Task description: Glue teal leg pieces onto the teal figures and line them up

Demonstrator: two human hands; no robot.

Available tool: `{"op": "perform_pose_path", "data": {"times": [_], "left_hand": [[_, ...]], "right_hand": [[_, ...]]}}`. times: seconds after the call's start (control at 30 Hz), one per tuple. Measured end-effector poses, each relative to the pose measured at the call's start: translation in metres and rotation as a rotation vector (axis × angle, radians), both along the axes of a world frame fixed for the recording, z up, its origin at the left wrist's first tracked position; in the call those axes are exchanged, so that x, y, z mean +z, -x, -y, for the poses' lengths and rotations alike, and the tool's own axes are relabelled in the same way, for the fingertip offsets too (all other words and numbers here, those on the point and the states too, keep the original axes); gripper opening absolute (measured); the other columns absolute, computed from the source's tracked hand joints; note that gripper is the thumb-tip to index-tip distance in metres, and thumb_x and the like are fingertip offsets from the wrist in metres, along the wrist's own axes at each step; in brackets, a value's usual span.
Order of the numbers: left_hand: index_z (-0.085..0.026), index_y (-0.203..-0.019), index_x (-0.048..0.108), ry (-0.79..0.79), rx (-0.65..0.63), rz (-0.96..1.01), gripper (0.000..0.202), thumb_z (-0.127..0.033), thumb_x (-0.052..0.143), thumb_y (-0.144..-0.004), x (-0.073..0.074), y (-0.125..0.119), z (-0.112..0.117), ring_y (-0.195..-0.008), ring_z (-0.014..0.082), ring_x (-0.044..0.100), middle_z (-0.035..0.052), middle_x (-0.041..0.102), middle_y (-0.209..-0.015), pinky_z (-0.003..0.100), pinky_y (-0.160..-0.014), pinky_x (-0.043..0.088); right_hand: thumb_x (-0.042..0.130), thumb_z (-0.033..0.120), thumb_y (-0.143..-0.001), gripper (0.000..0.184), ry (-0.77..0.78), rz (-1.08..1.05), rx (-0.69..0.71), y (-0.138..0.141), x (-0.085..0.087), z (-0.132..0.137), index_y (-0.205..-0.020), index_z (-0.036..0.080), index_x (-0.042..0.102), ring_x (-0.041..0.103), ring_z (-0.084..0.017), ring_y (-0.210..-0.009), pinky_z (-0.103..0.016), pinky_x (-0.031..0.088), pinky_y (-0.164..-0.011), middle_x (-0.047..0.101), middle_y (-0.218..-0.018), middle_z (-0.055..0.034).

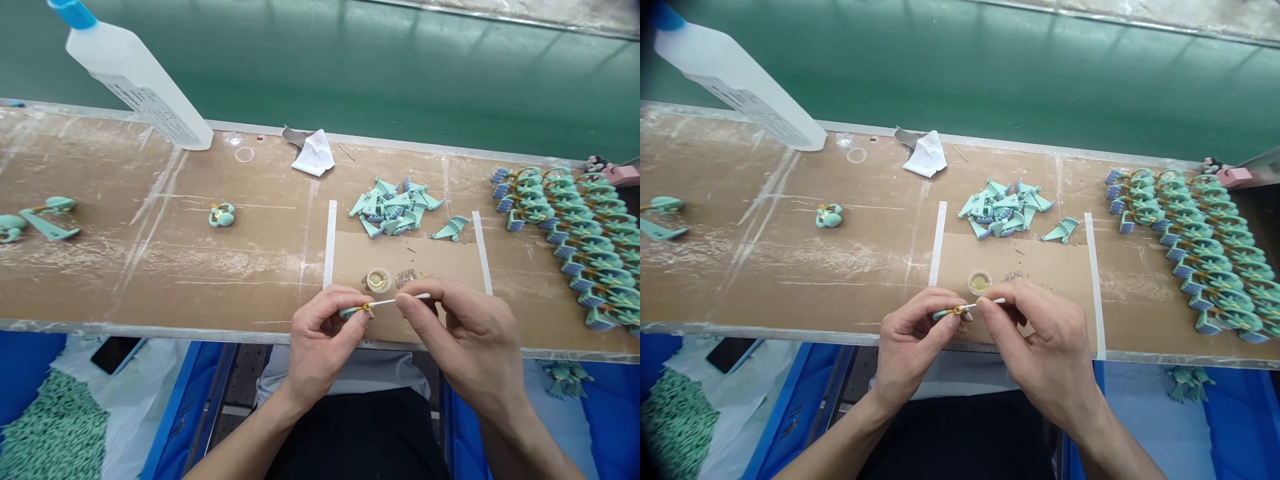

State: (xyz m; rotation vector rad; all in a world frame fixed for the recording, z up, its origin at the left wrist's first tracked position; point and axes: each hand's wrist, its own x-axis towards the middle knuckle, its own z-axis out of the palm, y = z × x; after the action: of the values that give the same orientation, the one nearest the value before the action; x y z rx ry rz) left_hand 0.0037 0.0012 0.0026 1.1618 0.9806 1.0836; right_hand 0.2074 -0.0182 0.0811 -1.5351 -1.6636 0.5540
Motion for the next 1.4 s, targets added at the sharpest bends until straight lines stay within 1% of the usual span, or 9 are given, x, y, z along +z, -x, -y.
{"op": "perform_pose_path", "data": {"times": [0.17,0.33,0.6,0.77,0.93,1.0,1.13,1.2,1.4], "left_hand": [[-0.024,-0.111,0.098,-0.019,0.004,0.015,0.011,-0.020,0.089,-0.106,0.0002,-0.0012,-0.0005,-0.085,0.0195,0.080,0.0104,0.086,-0.109,0.027,-0.070,0.067],[-0.024,-0.112,0.098,-0.039,0.022,0.025,0.011,-0.020,0.089,-0.106,-0.0010,-0.0016,0.0000,-0.087,0.0195,0.081,0.0113,0.085,-0.113,0.027,-0.072,0.069],[-0.025,-0.115,0.098,-0.042,0.013,0.040,0.013,-0.020,0.089,-0.107,-0.0017,-0.0003,0.0008,-0.092,0.0204,0.082,0.0111,0.083,-0.117,0.029,-0.078,0.073],[-0.025,-0.114,0.098,-0.044,0.010,0.027,0.013,-0.020,0.089,-0.107,-0.0010,-0.0002,0.0007,-0.096,0.0218,0.083,0.0117,0.083,-0.118,0.030,-0.080,0.073],[-0.024,-0.114,0.097,-0.049,0.007,0.017,0.012,-0.020,0.088,-0.108,-0.0016,-0.0005,0.0005,-0.096,0.0220,0.083,0.0120,0.084,-0.118,0.030,-0.080,0.072],[-0.024,-0.113,0.097,-0.060,0.011,0.018,0.012,-0.019,0.088,-0.107,-0.0020,-0.0008,0.0005,-0.100,0.0229,0.083,0.0120,0.084,-0.117,0.030,-0.081,0.071],[-0.024,-0.114,0.097,-0.063,0.009,0.020,0.014,-0.018,0.087,-0.107,-0.0016,-0.0008,0.0004,-0.098,0.0217,0.083,0.0116,0.084,-0.118,0.029,-0.080,0.071],[-0.024,-0.113,0.097,-0.054,0.007,0.024,0.013,-0.018,0.087,-0.108,-0.0011,-0.0006,0.0003,-0.099,0.0226,0.083,0.0121,0.084,-0.118,0.030,-0.080,0.071],[-0.023,-0.114,0.097,-0.048,0.011,0.029,0.012,-0.019,0.088,-0.107,-0.0014,-0.0005,0.0004,-0.103,0.0247,0.084,0.0129,0.085,-0.119,0.032,-0.082,0.073]], "right_hand": [[0.078,0.011,-0.111,0.019,0.005,-0.011,0.018,0.0001,0.0010,0.0018,-0.099,0.027,0.079,0.063,-0.013,-0.065,-0.026,0.051,-0.066,0.073,-0.078,0.0067],[0.081,0.015,-0.111,0.018,-0.008,-0.002,-0.075,-0.0026,0.0010,0.0066,-0.101,0.030,0.081,0.053,-0.012,-0.060,-0.027,0.048,-0.065,0.073,-0.080,0.0087],[0.079,0.015,-0.110,0.017,0.020,0.003,-0.045,-0.0031,0.0004,0.0064,-0.100,0.028,0.080,0.039,-0.011,-0.054,-0.028,0.048,-0.065,0.068,-0.076,0.0089],[0.079,0.015,-0.111,0.016,0.014,0.006,-0.046,-0.0018,-0.0018,0.0062,-0.101,0.028,0.080,0.041,-0.011,-0.055,-0.028,0.047,-0.065,0.066,-0.075,0.0089],[0.078,0.013,-0.110,0.018,0.022,0.006,-0.033,-0.0010,-0.0015,0.0055,-0.100,0.027,0.079,0.042,-0.011,-0.055,-0.027,0.047,-0.065,0.066,-0.075,0.0094],[0.078,0.013,-0.110,0.018,0.022,0.004,-0.027,-0.0004,-0.0009,0.0048,-0.099,0.027,0.079,0.044,-0.011,-0.056,-0.027,0.046,-0.065,0.066,-0.075,0.0092],[0.078,0.013,-0.109,0.019,0.032,0.009,-0.026,0.0003,0.0001,0.0042,-0.097,0.027,0.079,0.054,-0.012,-0.060,-0.027,0.047,-0.064,0.069,-0.075,0.0077],[0.079,0.015,-0.109,0.017,0.037,0.011,-0.041,0.0001,0.0004,0.0045,-0.097,0.027,0.080,0.058,-0.013,-0.061,-0.028,0.048,-0.064,0.069,-0.074,0.0063],[0.078,0.020,-0.110,0.017,0.050,0.020,-0.064,-0.0002,-0.0002,0.0054,-0.095,0.027,0.082,0.061,-0.016,-0.061,-0.031,0.050,-0.063,0.067,-0.068,0.0038]]}}
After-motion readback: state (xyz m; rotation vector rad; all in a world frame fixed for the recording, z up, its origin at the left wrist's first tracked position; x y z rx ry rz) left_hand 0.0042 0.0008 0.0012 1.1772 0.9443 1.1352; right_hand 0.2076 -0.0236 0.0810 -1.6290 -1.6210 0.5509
